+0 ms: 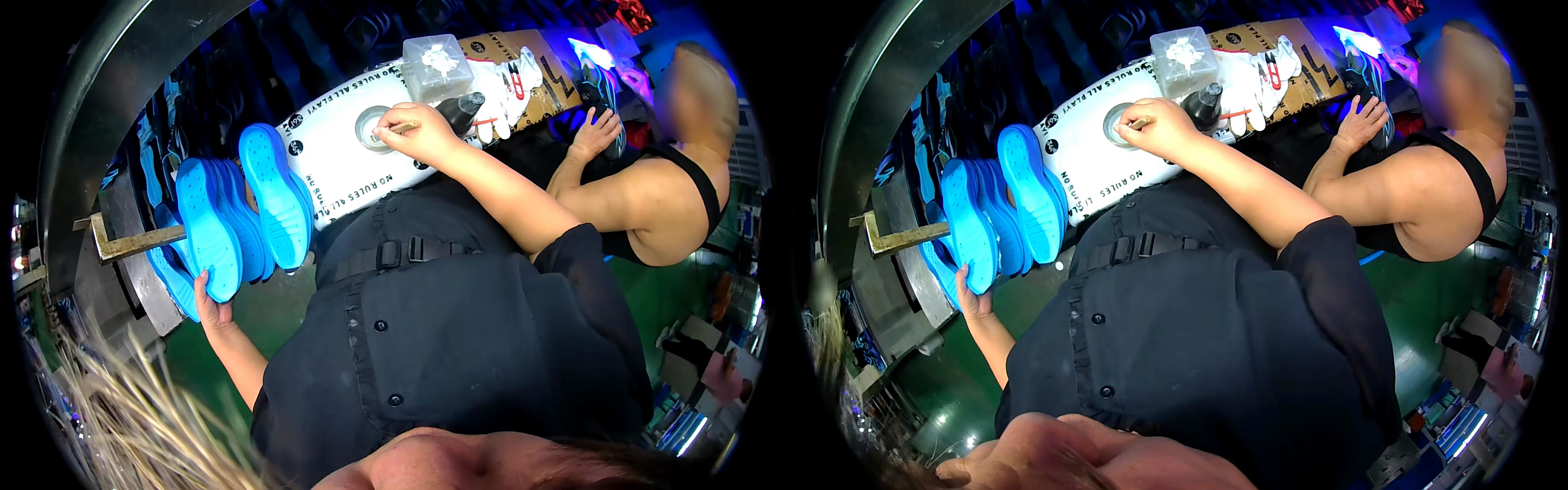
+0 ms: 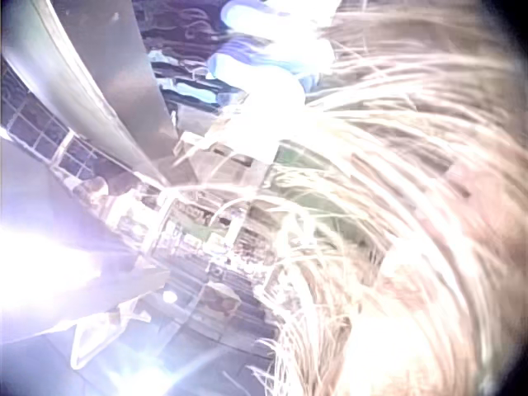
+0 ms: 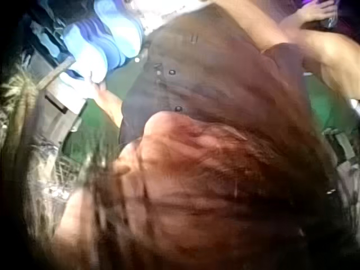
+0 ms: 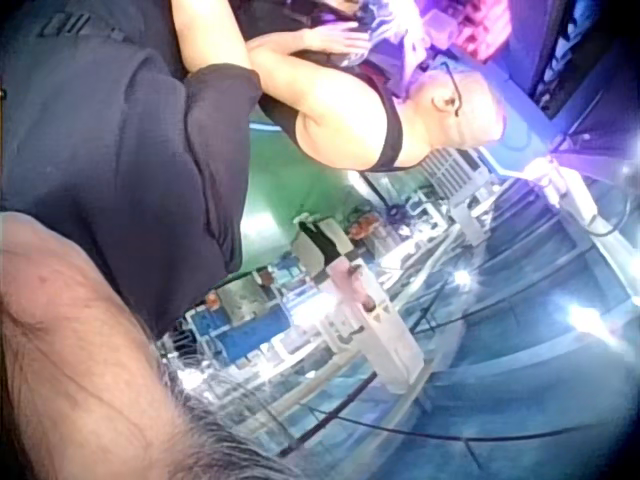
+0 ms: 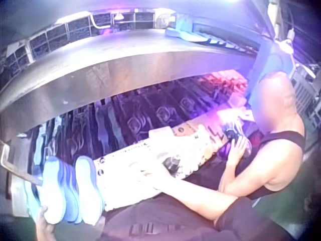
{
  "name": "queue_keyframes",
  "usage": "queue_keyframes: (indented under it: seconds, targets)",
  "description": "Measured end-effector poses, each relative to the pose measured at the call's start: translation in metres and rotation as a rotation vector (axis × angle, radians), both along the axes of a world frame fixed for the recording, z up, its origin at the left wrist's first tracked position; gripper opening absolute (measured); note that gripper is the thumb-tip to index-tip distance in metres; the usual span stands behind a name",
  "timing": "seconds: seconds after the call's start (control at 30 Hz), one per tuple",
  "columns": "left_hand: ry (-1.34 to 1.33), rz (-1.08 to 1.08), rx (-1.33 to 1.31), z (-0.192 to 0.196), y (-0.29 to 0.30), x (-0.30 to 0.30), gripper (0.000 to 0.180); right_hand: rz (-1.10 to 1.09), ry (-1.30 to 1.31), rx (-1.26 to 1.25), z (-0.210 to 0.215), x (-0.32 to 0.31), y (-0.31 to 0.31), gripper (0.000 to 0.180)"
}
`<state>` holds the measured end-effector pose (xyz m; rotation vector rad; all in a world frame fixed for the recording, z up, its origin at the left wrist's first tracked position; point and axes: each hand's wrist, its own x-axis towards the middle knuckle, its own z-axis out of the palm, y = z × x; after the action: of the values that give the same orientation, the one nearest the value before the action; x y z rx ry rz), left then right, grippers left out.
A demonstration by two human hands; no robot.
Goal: The person applies a liquid substance to the bottom of blue clog-style shoes using a brush, picking up each shoe from a stack and placing it back after finishing.
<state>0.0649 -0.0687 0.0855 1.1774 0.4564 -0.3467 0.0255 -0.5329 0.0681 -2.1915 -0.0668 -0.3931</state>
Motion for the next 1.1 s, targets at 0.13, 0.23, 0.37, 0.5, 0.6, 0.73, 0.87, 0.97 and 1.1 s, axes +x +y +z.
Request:
queue_keyframes:
  seconds: [0.13,0.23,0.37,0.5,0.6,0.73,0.87,0.97,1.1]
  targets:
    - [-0.031,-0.053,-0.201,-0.005,-0.012,-0.005,0.049,-0.004,-0.012,-0.043,-0.001,0.000,0.002,0.014]
    - [-0.020,-0.032,-0.209,-0.002,-0.025,-0.009,0.045,-0.040,0.030,0.037,0.012,-0.004,0.003,0.015]
    - [0.027,-0.242,-0.379,-0.002,-0.033,-0.007,0.037,-0.084,0.008,0.246,0.020,-0.013,0.000,0.015]
    - [-0.050,-0.181,-0.189,0.016,-0.093,-0.024,0.038,-0.144,-0.016,0.366,0.009,-0.019,0.000,0.019]
    - [-0.247,-0.215,0.027,0.024,-0.145,-0.034,0.045,-0.206,0.073,0.758,0.021,-0.024,0.001,0.026]
    - [-0.440,-0.230,0.266,0.020,-0.181,-0.026,0.044,-0.203,0.020,1.051,0.039,-0.037,-0.003,0.031]
    - [-0.622,-0.255,0.353,0.036,-0.207,-0.026,0.044,-0.107,-0.011,1.061,0.062,-0.052,0.010,0.028]
    - [-0.684,-0.235,0.373,0.042,-0.218,-0.030,0.043,-0.003,-0.024,0.685,0.078,-0.062,0.022,0.026]
    - [-0.824,-0.208,0.432,0.044,-0.226,-0.033,0.041,0.076,-0.290,0.355,0.080,-0.058,0.033,0.019]
